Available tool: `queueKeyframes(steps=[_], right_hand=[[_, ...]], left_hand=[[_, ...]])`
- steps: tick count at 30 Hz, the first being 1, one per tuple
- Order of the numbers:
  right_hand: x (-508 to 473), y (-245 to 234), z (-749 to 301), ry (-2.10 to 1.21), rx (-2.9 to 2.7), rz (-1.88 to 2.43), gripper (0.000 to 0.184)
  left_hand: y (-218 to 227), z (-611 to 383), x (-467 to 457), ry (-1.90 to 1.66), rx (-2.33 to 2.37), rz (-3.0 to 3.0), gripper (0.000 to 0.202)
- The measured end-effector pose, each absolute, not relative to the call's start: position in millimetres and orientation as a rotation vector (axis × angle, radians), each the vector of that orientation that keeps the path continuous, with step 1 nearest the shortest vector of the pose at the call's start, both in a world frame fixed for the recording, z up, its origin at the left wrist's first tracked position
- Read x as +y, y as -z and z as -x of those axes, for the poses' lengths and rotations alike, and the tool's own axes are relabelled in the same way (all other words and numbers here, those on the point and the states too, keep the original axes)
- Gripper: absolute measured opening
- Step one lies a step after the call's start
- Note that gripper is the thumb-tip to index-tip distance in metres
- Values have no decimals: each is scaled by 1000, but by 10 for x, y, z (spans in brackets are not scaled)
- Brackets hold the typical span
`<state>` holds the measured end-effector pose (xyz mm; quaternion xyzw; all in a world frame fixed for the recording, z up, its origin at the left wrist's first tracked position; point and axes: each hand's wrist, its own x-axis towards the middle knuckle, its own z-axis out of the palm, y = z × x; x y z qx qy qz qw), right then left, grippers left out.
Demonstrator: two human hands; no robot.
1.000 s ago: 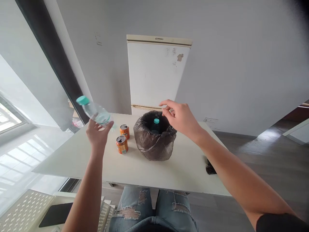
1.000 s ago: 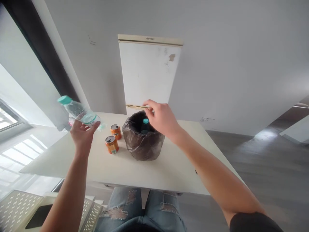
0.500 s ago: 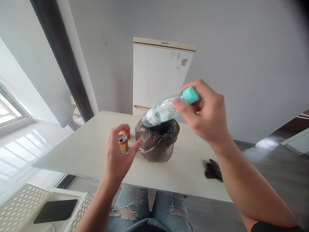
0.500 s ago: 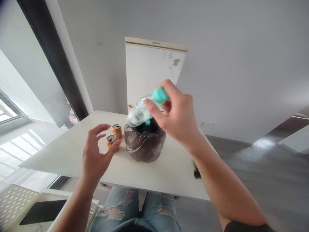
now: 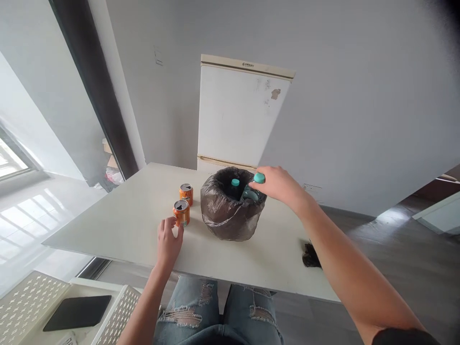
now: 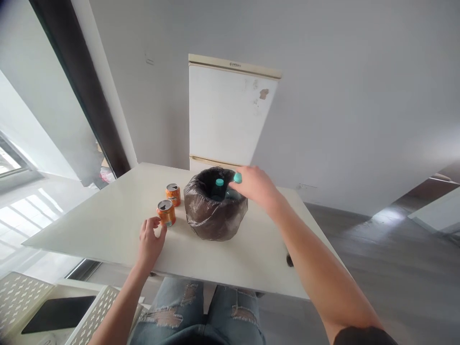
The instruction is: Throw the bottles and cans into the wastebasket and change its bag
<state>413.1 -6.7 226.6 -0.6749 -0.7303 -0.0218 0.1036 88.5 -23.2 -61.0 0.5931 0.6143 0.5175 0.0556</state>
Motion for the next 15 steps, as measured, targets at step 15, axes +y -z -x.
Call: queueKeyframes(steps=[15], right_hand=[[355, -2050, -3877, -14, -2737, 2112, 30]], left_hand=[[706, -877, -110, -1399, 1940, -1610, 90]])
